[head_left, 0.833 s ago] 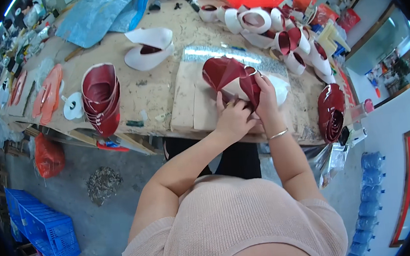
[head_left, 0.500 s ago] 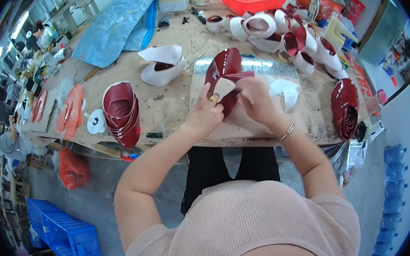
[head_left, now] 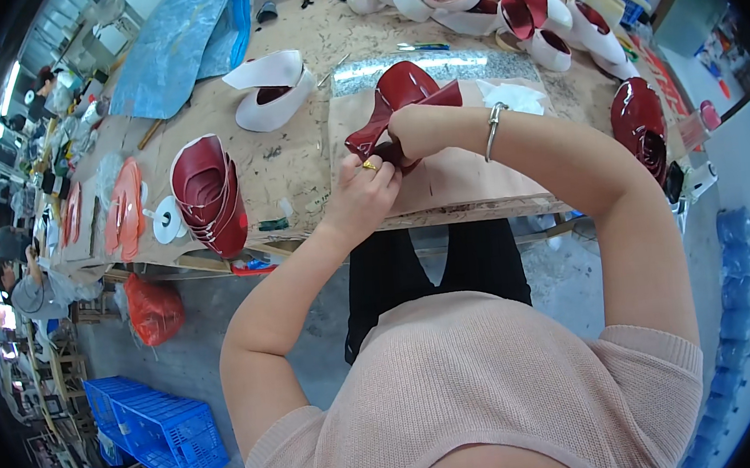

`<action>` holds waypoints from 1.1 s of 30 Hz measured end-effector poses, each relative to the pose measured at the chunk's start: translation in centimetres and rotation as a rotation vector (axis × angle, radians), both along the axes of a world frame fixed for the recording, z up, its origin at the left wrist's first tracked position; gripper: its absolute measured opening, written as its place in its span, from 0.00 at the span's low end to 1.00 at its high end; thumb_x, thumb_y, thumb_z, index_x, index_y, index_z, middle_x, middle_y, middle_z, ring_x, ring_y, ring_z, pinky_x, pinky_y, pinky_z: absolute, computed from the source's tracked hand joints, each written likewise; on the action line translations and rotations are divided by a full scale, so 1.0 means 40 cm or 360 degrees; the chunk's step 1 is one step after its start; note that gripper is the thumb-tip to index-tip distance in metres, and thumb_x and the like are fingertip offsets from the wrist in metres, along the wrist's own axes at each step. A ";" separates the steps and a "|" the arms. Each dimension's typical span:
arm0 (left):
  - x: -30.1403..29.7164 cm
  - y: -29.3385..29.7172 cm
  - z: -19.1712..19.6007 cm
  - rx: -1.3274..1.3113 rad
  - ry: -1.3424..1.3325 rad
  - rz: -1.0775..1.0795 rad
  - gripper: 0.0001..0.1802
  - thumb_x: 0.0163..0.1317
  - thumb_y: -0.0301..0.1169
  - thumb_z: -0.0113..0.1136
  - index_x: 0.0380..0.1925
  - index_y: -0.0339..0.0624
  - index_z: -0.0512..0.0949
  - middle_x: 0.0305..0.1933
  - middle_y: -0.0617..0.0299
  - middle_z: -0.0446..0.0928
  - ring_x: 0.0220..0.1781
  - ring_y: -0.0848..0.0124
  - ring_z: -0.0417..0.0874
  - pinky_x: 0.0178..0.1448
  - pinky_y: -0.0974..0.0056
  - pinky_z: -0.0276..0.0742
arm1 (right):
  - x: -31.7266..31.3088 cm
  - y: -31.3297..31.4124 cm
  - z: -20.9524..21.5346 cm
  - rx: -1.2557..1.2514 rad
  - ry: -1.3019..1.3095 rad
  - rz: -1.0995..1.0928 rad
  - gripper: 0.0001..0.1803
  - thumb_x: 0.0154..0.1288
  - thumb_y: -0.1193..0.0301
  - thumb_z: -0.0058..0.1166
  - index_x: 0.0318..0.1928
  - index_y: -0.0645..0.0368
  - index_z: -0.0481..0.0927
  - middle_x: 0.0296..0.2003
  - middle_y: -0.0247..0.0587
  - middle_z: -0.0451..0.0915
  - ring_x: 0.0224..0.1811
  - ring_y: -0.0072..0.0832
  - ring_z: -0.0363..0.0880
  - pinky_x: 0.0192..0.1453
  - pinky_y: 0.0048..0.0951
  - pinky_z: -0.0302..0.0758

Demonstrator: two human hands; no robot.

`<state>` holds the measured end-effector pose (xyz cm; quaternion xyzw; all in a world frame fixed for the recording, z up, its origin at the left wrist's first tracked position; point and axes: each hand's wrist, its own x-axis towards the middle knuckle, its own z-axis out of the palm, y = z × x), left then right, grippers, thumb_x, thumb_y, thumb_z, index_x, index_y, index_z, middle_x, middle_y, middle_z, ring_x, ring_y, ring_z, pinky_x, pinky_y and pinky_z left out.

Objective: Assembling and cleaning red patent leather shoe uppers at a factory workbench.

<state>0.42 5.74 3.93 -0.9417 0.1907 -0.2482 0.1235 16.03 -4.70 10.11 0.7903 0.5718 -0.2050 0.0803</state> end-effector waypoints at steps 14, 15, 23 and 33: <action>-0.045 -0.124 -0.056 -0.0494 0.0024 0.0289 0.42 0.48 0.57 0.63 0.55 0.35 0.72 0.58 0.57 0.68 0.60 0.65 0.66 0.61 0.51 0.54 | 0.009 -0.060 -0.069 0.0380 -0.0105 -0.0095 0.12 0.53 0.66 0.56 0.28 0.64 0.84 0.29 0.53 0.82 0.35 0.44 0.84 0.39 0.39 0.80; -0.039 -0.142 -0.072 -0.0542 0.0015 0.0331 0.45 0.46 0.59 0.64 0.56 0.35 0.70 0.60 0.56 0.67 0.60 0.64 0.65 0.61 0.50 0.54 | 0.021 -0.059 -0.082 0.0381 -0.0072 -0.0106 0.13 0.53 0.66 0.57 0.29 0.64 0.84 0.29 0.53 0.82 0.34 0.44 0.83 0.39 0.38 0.80; -0.018 -0.146 -0.103 -0.0520 -0.0146 0.0372 0.50 0.39 0.63 0.66 0.56 0.37 0.70 0.54 0.58 0.68 0.58 0.64 0.66 0.60 0.55 0.56 | 0.083 -0.139 0.001 0.0346 0.0581 -0.0157 0.19 0.51 0.63 0.62 0.39 0.66 0.82 0.31 0.51 0.82 0.32 0.40 0.80 0.39 0.34 0.76; -0.009 -0.162 -0.107 -0.0491 -0.0032 0.0353 0.54 0.32 0.63 0.67 0.59 0.40 0.70 0.56 0.57 0.66 0.61 0.63 0.63 0.62 0.51 0.54 | 0.010 -0.140 -0.041 0.0410 0.0123 -0.0290 0.11 0.58 0.70 0.55 0.36 0.66 0.81 0.31 0.57 0.81 0.37 0.50 0.81 0.45 0.44 0.76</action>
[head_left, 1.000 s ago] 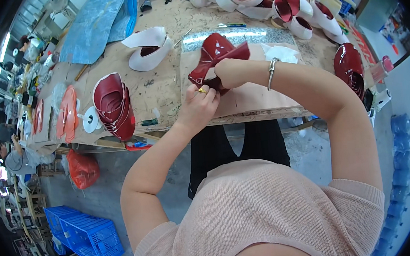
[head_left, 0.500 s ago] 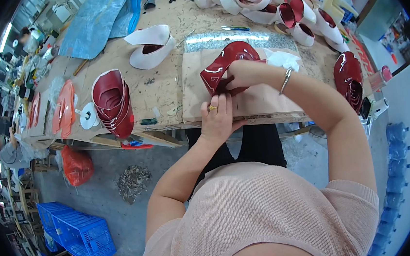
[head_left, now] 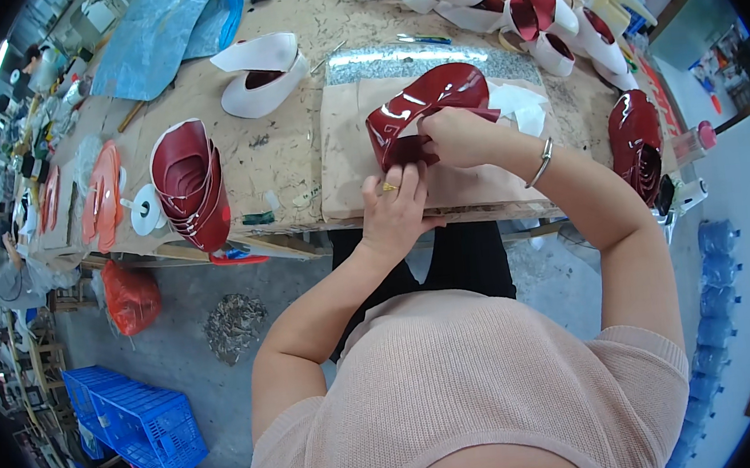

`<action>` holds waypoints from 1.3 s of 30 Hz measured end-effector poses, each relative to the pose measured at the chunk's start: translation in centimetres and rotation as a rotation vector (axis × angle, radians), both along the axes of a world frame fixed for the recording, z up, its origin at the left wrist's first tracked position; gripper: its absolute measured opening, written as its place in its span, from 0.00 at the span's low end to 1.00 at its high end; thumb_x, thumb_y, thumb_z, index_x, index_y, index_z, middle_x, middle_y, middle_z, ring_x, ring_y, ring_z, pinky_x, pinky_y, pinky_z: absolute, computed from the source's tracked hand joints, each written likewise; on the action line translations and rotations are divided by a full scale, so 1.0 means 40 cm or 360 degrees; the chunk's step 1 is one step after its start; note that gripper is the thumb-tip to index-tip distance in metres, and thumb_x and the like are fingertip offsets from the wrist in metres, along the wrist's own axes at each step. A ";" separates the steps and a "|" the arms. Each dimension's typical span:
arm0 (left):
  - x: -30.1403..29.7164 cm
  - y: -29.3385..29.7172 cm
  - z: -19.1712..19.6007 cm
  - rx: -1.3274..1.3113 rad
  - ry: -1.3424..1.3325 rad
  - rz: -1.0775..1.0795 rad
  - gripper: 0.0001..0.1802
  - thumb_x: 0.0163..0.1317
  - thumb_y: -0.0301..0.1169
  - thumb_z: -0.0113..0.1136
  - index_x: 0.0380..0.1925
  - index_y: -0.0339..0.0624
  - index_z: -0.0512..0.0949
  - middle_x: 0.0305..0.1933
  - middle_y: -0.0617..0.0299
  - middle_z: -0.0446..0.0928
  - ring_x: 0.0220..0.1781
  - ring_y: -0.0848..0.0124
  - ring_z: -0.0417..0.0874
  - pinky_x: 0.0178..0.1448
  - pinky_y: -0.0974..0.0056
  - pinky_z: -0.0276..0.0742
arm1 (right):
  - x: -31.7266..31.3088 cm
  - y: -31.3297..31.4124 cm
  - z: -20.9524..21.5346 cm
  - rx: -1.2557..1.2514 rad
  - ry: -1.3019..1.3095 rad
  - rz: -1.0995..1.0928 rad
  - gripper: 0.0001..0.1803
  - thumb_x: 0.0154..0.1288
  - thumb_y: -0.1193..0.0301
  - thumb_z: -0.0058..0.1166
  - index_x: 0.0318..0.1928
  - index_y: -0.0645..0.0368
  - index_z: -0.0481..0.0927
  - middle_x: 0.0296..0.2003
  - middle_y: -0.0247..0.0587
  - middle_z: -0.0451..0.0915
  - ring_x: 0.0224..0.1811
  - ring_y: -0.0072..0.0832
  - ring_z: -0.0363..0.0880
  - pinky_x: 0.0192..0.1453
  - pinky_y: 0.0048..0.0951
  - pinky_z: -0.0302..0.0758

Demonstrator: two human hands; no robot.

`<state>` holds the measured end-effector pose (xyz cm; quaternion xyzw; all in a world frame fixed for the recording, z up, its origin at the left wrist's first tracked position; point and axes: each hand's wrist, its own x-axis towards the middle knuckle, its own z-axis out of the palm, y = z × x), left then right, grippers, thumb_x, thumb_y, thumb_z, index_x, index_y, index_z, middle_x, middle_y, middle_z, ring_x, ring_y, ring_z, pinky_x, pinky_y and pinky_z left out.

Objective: Assembling and cleaning red patent leather shoe uppers at a factory workbench.

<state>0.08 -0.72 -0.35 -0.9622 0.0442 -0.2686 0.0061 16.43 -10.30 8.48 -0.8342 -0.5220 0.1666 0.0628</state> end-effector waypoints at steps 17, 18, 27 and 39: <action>0.013 -0.021 0.023 0.0218 0.0123 0.0038 0.53 0.33 0.58 0.69 0.59 0.37 0.69 0.54 0.57 0.68 0.59 0.65 0.66 0.64 0.54 0.54 | 0.040 -0.079 0.042 0.0231 0.0190 -0.0053 0.11 0.49 0.70 0.66 0.34 0.60 0.82 0.31 0.42 0.80 0.41 0.36 0.78 0.45 0.35 0.74; 0.015 -0.020 0.023 0.0203 0.0112 0.0040 0.54 0.32 0.59 0.69 0.59 0.37 0.69 0.54 0.57 0.68 0.59 0.65 0.66 0.64 0.54 0.54 | 0.037 -0.077 0.037 0.0275 0.0252 -0.0069 0.10 0.49 0.70 0.66 0.33 0.60 0.82 0.32 0.42 0.80 0.43 0.36 0.77 0.47 0.35 0.73; 0.003 -0.017 0.020 0.0133 0.0106 0.0061 0.57 0.27 0.62 0.70 0.61 0.45 0.67 0.55 0.62 0.68 0.60 0.69 0.66 0.62 0.52 0.53 | -0.004 -0.095 -0.046 0.0216 -0.0197 -0.0295 0.12 0.64 0.65 0.53 0.40 0.62 0.75 0.33 0.48 0.82 0.41 0.41 0.81 0.49 0.45 0.62; 0.029 -0.054 0.053 -0.0066 0.0335 0.0075 0.56 0.30 0.58 0.73 0.64 0.50 0.65 0.60 0.61 0.63 0.58 0.62 0.61 0.58 0.52 0.54 | 0.005 -0.084 -0.061 0.0224 -0.0095 -0.0413 0.11 0.62 0.64 0.55 0.40 0.58 0.78 0.32 0.45 0.82 0.42 0.42 0.80 0.48 0.44 0.64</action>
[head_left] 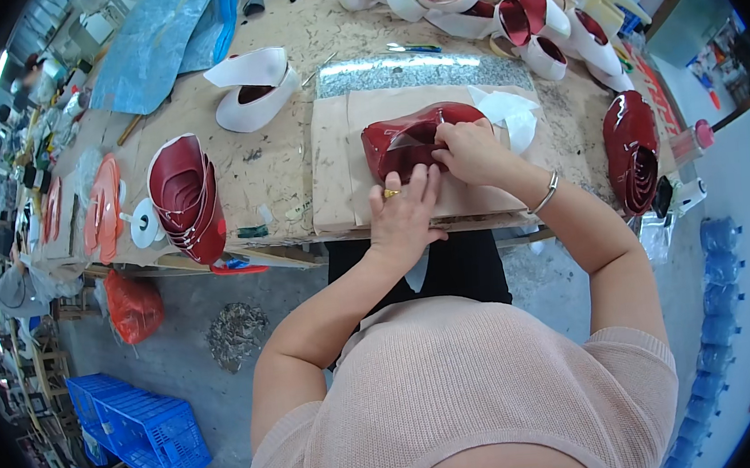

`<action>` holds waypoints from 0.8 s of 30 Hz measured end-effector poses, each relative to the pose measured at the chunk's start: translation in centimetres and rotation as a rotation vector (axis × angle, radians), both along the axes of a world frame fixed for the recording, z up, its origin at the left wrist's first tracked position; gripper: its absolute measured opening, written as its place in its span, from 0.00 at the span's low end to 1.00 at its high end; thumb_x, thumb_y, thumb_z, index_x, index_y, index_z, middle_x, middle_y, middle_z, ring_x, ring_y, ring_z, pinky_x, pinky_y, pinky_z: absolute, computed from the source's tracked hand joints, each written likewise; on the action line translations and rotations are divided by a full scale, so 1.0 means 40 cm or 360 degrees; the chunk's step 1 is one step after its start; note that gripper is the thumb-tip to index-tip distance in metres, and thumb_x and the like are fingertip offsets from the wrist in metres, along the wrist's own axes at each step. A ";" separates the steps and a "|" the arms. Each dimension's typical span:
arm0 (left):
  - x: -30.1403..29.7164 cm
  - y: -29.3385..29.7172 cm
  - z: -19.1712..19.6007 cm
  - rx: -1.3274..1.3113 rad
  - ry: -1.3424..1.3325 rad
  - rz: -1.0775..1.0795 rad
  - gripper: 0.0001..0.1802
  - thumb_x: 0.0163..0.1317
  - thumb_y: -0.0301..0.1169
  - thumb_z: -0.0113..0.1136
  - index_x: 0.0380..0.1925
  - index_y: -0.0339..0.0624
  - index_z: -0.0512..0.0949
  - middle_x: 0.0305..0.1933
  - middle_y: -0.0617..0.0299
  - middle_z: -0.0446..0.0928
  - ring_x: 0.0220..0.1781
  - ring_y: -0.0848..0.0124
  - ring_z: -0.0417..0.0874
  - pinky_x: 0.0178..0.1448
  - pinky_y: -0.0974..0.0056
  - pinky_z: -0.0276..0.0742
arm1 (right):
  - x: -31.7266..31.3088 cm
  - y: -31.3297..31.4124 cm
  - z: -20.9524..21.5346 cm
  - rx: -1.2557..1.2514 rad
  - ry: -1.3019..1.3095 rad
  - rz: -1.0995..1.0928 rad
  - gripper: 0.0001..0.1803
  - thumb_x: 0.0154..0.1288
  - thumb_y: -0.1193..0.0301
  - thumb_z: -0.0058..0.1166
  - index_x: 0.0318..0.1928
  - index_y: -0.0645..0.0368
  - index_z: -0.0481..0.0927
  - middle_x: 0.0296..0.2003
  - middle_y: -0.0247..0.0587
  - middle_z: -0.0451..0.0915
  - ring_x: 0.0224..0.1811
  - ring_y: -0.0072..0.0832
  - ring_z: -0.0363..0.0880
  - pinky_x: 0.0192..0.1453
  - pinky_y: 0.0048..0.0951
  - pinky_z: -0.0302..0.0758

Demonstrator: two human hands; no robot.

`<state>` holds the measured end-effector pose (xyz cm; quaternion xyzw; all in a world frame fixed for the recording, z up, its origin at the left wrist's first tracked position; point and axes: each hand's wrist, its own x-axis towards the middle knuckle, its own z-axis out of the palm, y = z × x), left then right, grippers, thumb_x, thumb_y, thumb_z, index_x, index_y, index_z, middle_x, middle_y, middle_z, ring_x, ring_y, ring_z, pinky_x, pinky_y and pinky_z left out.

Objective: Assembling and cleaning red patent leather shoe uppers at a factory workbench.

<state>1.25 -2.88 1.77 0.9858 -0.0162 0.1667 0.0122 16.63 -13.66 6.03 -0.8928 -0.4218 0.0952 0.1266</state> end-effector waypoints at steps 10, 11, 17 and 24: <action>0.032 -0.006 -0.006 0.0052 -0.0018 -0.0242 0.59 0.29 0.53 0.76 0.60 0.30 0.64 0.55 0.48 0.65 0.66 0.52 0.64 0.71 0.49 0.58 | 0.101 -0.082 0.124 0.0199 -0.0682 0.1309 0.13 0.44 0.70 0.61 0.36 0.50 0.82 0.45 0.31 0.76 0.61 0.37 0.63 0.64 0.42 0.60; 0.028 -0.008 -0.008 0.0036 -0.0020 -0.0231 0.59 0.29 0.53 0.76 0.60 0.29 0.63 0.54 0.47 0.64 0.66 0.51 0.64 0.71 0.49 0.59 | 0.097 -0.076 0.132 0.0225 -0.0685 0.1452 0.12 0.45 0.70 0.60 0.35 0.50 0.82 0.45 0.31 0.76 0.62 0.37 0.63 0.65 0.43 0.59; 0.034 -0.011 -0.001 0.0062 -0.0026 -0.0202 0.59 0.28 0.52 0.77 0.59 0.30 0.63 0.53 0.49 0.65 0.66 0.52 0.66 0.70 0.49 0.61 | 0.051 -0.087 0.081 0.0176 -0.0430 0.0750 0.07 0.54 0.69 0.61 0.35 0.53 0.80 0.37 0.35 0.80 0.60 0.34 0.67 0.72 0.54 0.44; 0.029 -0.016 0.000 -0.0006 -0.0009 -0.0204 0.60 0.28 0.52 0.77 0.62 0.33 0.62 0.53 0.50 0.65 0.66 0.51 0.66 0.69 0.49 0.62 | -0.026 -0.116 -0.026 0.0581 -0.0212 -0.0204 0.11 0.50 0.67 0.66 0.33 0.53 0.77 0.31 0.32 0.79 0.49 0.34 0.70 0.60 0.46 0.53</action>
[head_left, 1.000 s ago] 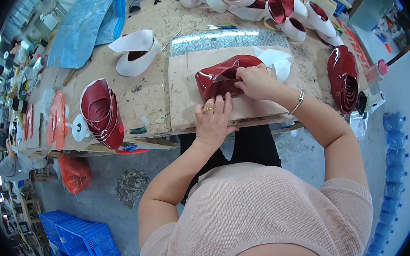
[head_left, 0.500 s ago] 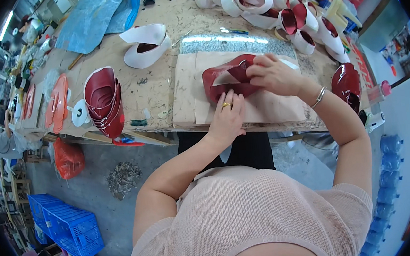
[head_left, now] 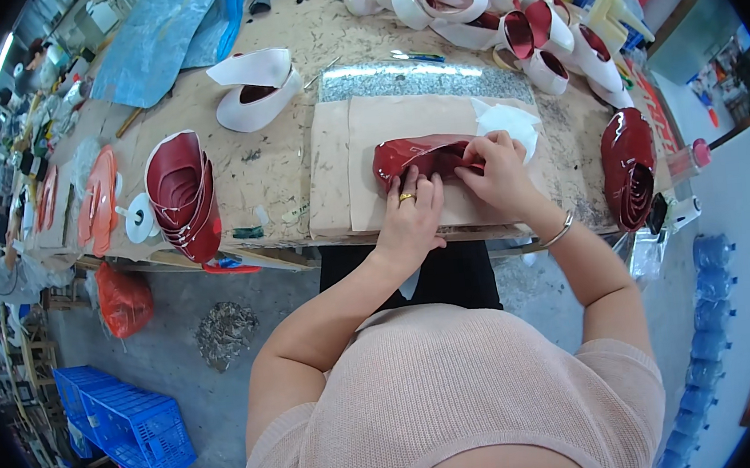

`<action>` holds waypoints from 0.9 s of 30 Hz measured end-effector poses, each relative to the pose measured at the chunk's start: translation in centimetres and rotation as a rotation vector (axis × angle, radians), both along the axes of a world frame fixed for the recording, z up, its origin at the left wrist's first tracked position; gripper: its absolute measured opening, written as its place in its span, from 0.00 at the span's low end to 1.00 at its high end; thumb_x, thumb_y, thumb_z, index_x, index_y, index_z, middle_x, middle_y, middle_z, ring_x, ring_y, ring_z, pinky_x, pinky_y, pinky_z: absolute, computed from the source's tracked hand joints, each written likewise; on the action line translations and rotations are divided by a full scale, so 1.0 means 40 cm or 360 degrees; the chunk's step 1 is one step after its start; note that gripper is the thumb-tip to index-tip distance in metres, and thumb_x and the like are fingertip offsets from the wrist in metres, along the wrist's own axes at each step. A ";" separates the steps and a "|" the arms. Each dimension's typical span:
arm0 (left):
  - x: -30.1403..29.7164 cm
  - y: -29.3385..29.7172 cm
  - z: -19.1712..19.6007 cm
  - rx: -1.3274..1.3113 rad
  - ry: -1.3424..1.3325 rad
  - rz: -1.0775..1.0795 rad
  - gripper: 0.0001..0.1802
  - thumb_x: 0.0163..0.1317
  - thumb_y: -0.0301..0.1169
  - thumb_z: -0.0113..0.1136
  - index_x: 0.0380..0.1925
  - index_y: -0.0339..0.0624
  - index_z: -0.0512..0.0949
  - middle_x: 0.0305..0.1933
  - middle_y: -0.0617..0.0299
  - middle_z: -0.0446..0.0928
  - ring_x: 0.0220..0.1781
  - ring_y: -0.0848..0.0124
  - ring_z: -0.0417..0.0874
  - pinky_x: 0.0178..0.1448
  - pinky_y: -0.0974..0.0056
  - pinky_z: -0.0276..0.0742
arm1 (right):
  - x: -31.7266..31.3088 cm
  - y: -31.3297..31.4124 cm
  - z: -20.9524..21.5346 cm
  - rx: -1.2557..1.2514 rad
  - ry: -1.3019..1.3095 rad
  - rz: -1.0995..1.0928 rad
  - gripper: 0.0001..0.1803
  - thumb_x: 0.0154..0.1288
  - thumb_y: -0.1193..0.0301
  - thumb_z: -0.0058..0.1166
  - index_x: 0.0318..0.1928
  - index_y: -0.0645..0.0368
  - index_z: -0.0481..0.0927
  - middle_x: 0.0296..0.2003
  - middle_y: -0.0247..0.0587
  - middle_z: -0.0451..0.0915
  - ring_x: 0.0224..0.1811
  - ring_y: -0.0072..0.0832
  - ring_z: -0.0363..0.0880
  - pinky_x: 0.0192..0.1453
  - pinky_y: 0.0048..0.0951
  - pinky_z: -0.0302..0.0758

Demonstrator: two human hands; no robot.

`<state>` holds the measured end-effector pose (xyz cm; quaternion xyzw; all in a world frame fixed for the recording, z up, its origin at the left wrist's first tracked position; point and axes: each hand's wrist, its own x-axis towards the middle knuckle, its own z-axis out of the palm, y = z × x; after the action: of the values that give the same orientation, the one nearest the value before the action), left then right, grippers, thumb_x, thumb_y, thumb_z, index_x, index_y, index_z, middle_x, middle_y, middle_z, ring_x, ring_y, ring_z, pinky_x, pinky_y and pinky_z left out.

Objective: Assembling and cleaning red patent leather shoe uppers at a factory workbench.

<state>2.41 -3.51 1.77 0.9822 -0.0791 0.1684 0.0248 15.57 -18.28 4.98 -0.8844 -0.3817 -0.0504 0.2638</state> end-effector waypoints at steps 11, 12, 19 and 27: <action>0.011 -0.028 -0.006 -0.0148 0.0106 0.0036 0.51 0.35 0.45 0.74 0.61 0.36 0.64 0.53 0.48 0.66 0.65 0.48 0.64 0.62 0.43 0.64 | -0.050 0.015 -0.013 0.0089 -0.0092 -0.0221 0.09 0.49 0.70 0.62 0.32 0.55 0.78 0.32 0.41 0.80 0.42 0.43 0.75 0.49 0.44 0.71; 0.018 -0.027 -0.005 -0.0096 0.0082 0.0040 0.49 0.35 0.45 0.73 0.59 0.36 0.66 0.52 0.48 0.67 0.64 0.48 0.64 0.61 0.45 0.64 | -0.055 0.024 -0.015 0.0179 -0.0094 -0.0241 0.10 0.48 0.70 0.62 0.33 0.56 0.79 0.32 0.41 0.80 0.43 0.42 0.74 0.50 0.44 0.70; 0.076 0.034 0.004 -0.0136 0.0620 -0.0281 0.32 0.52 0.43 0.64 0.54 0.35 0.72 0.59 0.45 0.69 0.67 0.48 0.65 0.74 0.44 0.43 | -0.195 0.080 -0.009 0.0415 -0.0331 0.0298 0.25 0.67 0.66 0.48 0.62 0.63 0.67 0.59 0.56 0.69 0.64 0.49 0.65 0.68 0.42 0.60; 0.038 0.148 0.170 0.1119 0.0641 -0.0384 0.13 0.60 0.38 0.51 0.29 0.49 0.85 0.33 0.59 0.82 0.46 0.63 0.79 0.60 0.53 0.57 | -0.208 0.107 -0.053 -0.0145 -0.0068 0.0245 0.31 0.71 0.59 0.42 0.68 0.63 0.58 0.61 0.57 0.67 0.64 0.51 0.66 0.66 0.44 0.61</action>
<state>3.94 2.41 8.57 0.9279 -0.2398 -0.0681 -0.2772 7.23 -14.01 2.84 -0.8623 -0.4559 -0.0314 0.2181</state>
